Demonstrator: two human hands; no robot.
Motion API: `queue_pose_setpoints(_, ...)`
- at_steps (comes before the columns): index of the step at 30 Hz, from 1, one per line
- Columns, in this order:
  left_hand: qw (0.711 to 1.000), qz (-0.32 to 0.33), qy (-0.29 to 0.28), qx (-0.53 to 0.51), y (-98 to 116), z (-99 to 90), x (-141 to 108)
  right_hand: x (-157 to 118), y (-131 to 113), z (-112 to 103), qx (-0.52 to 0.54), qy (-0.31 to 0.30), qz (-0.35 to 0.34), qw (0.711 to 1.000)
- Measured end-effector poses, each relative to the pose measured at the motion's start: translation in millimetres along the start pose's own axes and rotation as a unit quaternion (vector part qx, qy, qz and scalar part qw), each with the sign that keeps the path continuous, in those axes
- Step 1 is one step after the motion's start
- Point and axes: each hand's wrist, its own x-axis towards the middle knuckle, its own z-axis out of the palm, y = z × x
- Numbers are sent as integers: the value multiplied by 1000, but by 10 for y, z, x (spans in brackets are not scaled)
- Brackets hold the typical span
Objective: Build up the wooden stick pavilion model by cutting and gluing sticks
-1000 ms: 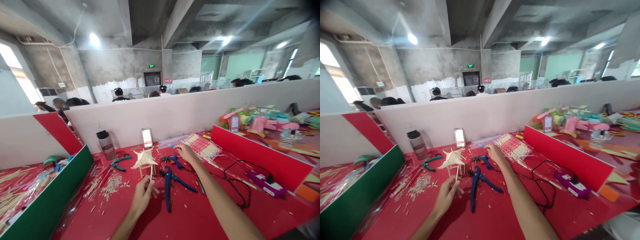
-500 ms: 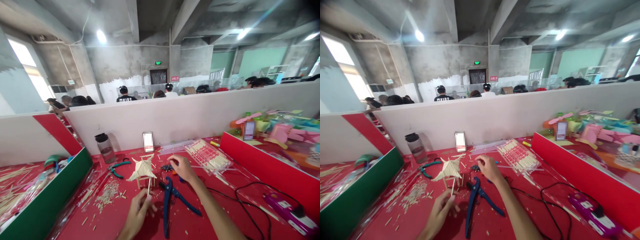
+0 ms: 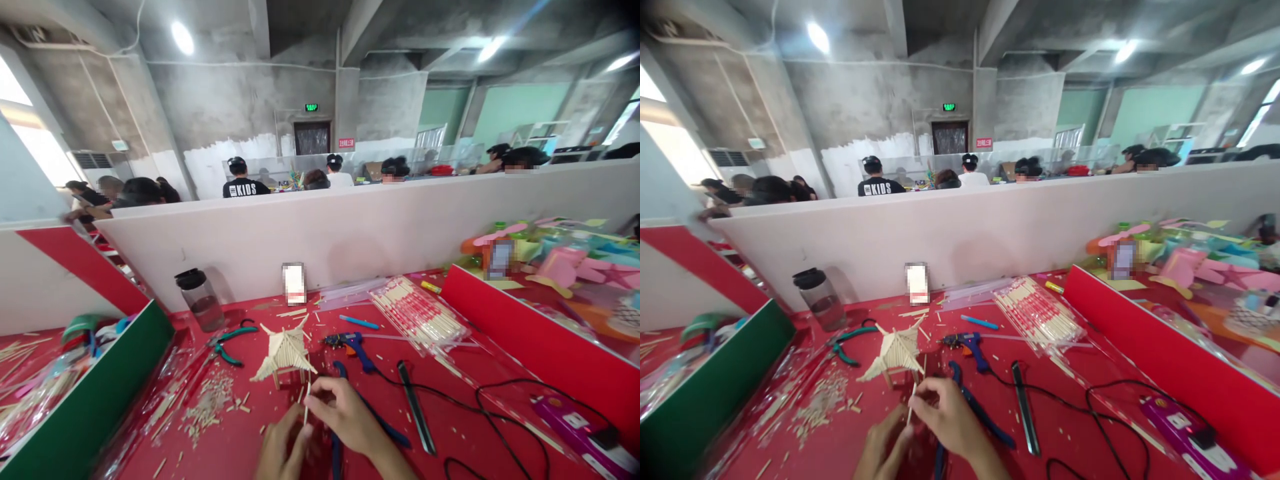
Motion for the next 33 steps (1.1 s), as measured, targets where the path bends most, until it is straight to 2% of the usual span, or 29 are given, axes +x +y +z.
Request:
queue_pose_setpoints(3, 999, 26, 43, -20, 85, -72, -4, -10, 38, -37, 1, -34, 14, 999)
queue_pose_setpoints(5, 997, 23, 49, -61, 127, -99, 4, -27, 48, -47, 0, -40, 16, 999)
queue_pose_setpoints(10, 994, 6, -7, -110, 168, -101, 20, -53, 75, -7, 8, -52, -3, 999)
queue_pose_setpoints(14, 991, 4, -3, -134, 186, -120, 38, -20, 89, 63, 37, -39, 15, 998)
queue_pose_setpoints(18, 991, 5, -7, -132, 184, -188, 60, 34, 138, 135, 41, -11, 4, 999)
queue_pose_setpoints(21, 993, 2, -13, -119, 154, -228, 70, 61, 172, 167, 25, 3, -7, 1000)
queue_pose_setpoints(24, 993, -12, -35, -114, 110, -243, 77, 60, 149, 173, -7, -10, -12, 1000)
queue_pose_setpoints(27, 994, -10, -42, -103, 73, -252, 86, -5, 51, 122, -106, -1, -35, 994)
queue_pose_setpoints(29, 995, 0, -38, -96, 56, -261, 91, -105, -19, 51, -234, 44, -55, 970)
queue_pose_setpoints(31, 995, 8, -37, -96, 44, -267, 94, -237, -54, -23, -388, 137, -35, 911)
queue_pose_setpoints(33, 995, 13, -33, -92, 35, -268, 92, -364, -43, -58, -495, 188, 17, 848)
